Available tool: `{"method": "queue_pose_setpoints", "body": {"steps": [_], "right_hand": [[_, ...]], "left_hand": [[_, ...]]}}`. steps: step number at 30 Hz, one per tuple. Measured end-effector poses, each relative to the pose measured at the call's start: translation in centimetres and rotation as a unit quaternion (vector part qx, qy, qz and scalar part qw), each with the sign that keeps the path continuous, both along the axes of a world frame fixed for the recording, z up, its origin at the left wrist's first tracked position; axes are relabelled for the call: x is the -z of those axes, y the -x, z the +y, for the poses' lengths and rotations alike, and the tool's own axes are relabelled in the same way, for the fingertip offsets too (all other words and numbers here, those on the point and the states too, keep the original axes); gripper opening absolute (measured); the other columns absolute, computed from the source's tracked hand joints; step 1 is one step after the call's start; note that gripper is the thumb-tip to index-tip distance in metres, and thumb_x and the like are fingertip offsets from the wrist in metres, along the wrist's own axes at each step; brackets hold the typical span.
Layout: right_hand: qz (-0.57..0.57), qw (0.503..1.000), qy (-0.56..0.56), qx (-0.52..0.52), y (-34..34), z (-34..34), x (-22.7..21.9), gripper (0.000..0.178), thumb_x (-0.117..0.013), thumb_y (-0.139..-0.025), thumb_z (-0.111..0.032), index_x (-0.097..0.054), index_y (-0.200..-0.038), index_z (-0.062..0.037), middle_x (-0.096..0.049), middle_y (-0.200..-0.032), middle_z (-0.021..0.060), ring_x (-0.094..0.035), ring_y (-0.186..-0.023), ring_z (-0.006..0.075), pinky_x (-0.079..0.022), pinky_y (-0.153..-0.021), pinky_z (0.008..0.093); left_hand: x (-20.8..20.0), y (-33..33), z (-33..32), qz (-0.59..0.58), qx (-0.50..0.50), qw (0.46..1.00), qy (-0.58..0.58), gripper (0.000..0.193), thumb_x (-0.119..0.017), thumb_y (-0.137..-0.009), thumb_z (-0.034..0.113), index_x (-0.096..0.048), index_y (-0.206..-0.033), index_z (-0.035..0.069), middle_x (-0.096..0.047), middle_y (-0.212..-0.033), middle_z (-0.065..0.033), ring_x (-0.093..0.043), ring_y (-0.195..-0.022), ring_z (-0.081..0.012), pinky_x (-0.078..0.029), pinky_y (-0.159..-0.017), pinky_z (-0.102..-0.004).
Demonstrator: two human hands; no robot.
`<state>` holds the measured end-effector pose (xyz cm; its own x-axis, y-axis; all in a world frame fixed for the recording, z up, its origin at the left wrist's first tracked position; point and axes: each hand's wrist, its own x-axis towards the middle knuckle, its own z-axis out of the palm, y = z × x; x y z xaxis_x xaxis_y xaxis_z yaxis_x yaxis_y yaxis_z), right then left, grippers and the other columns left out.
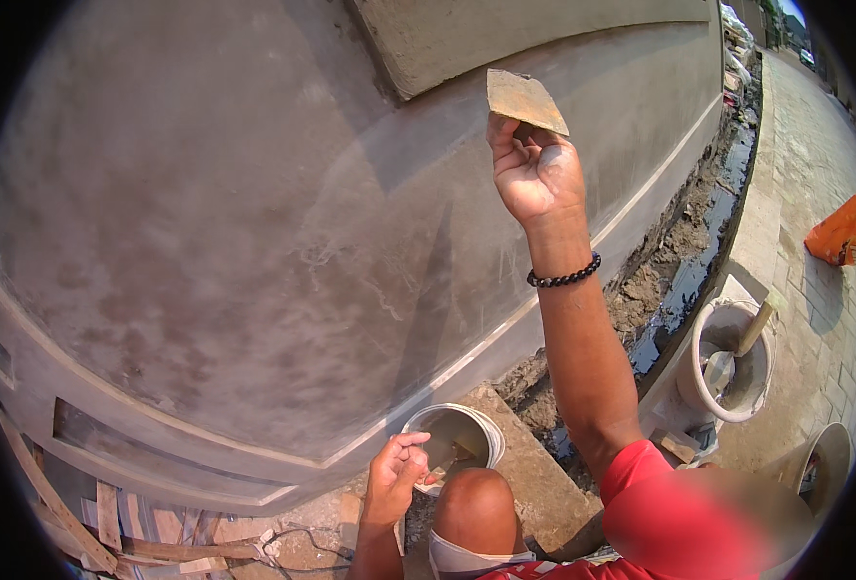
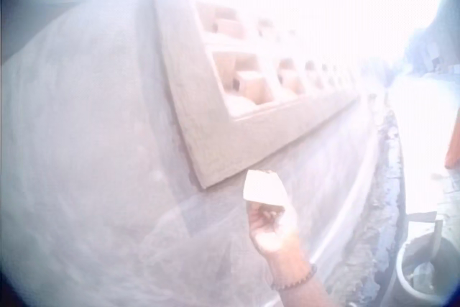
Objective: The person applies and smooths wet plaster onto a curved exterior wall using a hand trowel. They repeatedly scoop plaster from a bucket, spread it on the wall surface, and smooth the edges around a decorative block feature.
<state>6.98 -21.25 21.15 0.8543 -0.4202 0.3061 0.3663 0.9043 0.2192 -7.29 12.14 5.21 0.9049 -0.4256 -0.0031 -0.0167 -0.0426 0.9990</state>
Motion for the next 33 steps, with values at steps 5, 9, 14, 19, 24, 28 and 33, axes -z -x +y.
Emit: {"method": "queue_pose_setpoints", "body": {"steps": [5,9,14,19,24,28,33], "right_hand": [[0.004,0.974,0.208,0.084,3.0,-1.3,3.3,0.034,-0.044,-0.100,-0.011,-0.044,-0.132,0.0005,-0.057,-0.119,0.0122,-0.061,-0.104,0.0217,-0.055,-0.090,0.0359],[-0.029,0.939,0.335,0.066,3.5,-2.3,4.4,0.043,-0.049,-0.098,-0.013,-0.041,-0.138,-0.0014,-0.057,-0.123,0.0094,-0.058,-0.111,0.0182,-0.051,-0.095,0.0360],[-0.042,0.896,0.438,0.063,3.5,-1.5,3.9,0.045,-0.055,-0.097,-0.016,-0.043,-0.138,-0.0025,-0.058,-0.123,0.0082,-0.061,-0.109,0.0170,-0.053,-0.094,0.0349],[0.036,0.847,0.514,0.131,2.7,-3.4,3.3,0.048,-0.060,-0.095,-0.014,-0.043,-0.138,-0.0026,-0.061,-0.121,0.0085,-0.063,-0.106,0.0177,-0.057,-0.088,0.0357],[0.017,0.853,0.511,0.103,3.0,-5.0,3.3,0.044,-0.056,-0.097,-0.014,-0.043,-0.137,-0.0022,-0.061,-0.121,0.0091,-0.063,-0.107,0.0175,-0.057,-0.089,0.0360],[0.003,0.877,0.474,0.080,2.7,-3.1,3.7,0.044,-0.053,-0.097,-0.015,-0.043,-0.137,-0.0012,-0.061,-0.121,0.0105,-0.063,-0.106,0.0179,-0.055,-0.091,0.0352],[0.060,0.831,0.526,0.172,2.8,-1.5,2.7,0.046,-0.058,-0.094,-0.009,-0.044,-0.138,0.0004,-0.062,-0.121,0.0091,-0.063,-0.106,0.0171,-0.054,-0.089,0.0336]], "left_hand": [[-5.2,-3.3,3.0,-0.249,-0.187,0.947,-0.075,0.029,-0.057,-0.094,0.015,-0.057,-0.118,-0.001,-0.053,-0.086,-0.0020,-0.050,-0.078,-0.0097,-0.042,-0.068,-0.0244],[-10.4,-7.3,3.8,-0.554,-0.307,0.758,-0.156,0.036,-0.056,-0.091,0.012,-0.054,-0.123,-0.003,-0.048,-0.116,-0.0134,-0.047,-0.107,-0.0229,-0.039,-0.094,-0.0377],[-14.2,-15.3,2.1,-0.691,-0.415,0.576,-0.133,0.042,-0.055,-0.092,0.015,-0.049,-0.133,0.003,-0.035,-0.142,-0.0146,-0.032,-0.134,-0.0312,-0.028,-0.111,-0.0485],[-13.5,-17.9,1.9,-0.740,-0.442,0.457,-0.220,0.042,-0.059,-0.090,0.016,-0.053,-0.130,0.006,-0.040,-0.142,-0.0157,-0.031,-0.135,-0.0364,-0.027,-0.111,-0.0487],[-13.5,-18.2,1.5,-0.733,-0.459,0.452,-0.218,0.033,-0.059,-0.087,0.021,-0.061,-0.118,0.008,-0.049,-0.133,-0.0160,-0.033,-0.133,-0.0380,-0.028,-0.110,-0.0515],[-13.7,-18.1,1.9,-0.732,-0.462,0.442,-0.236,0.031,-0.060,-0.087,0.021,-0.063,-0.115,0.008,-0.050,-0.133,-0.0156,-0.035,-0.132,-0.0376,-0.030,-0.109,-0.0509],[-13.6,-18.4,2.2,-0.730,-0.462,0.437,-0.253,0.030,-0.061,-0.086,0.020,-0.064,-0.113,0.009,-0.049,-0.132,-0.0155,-0.036,-0.131,-0.0369,-0.031,-0.109,-0.0504]]}}
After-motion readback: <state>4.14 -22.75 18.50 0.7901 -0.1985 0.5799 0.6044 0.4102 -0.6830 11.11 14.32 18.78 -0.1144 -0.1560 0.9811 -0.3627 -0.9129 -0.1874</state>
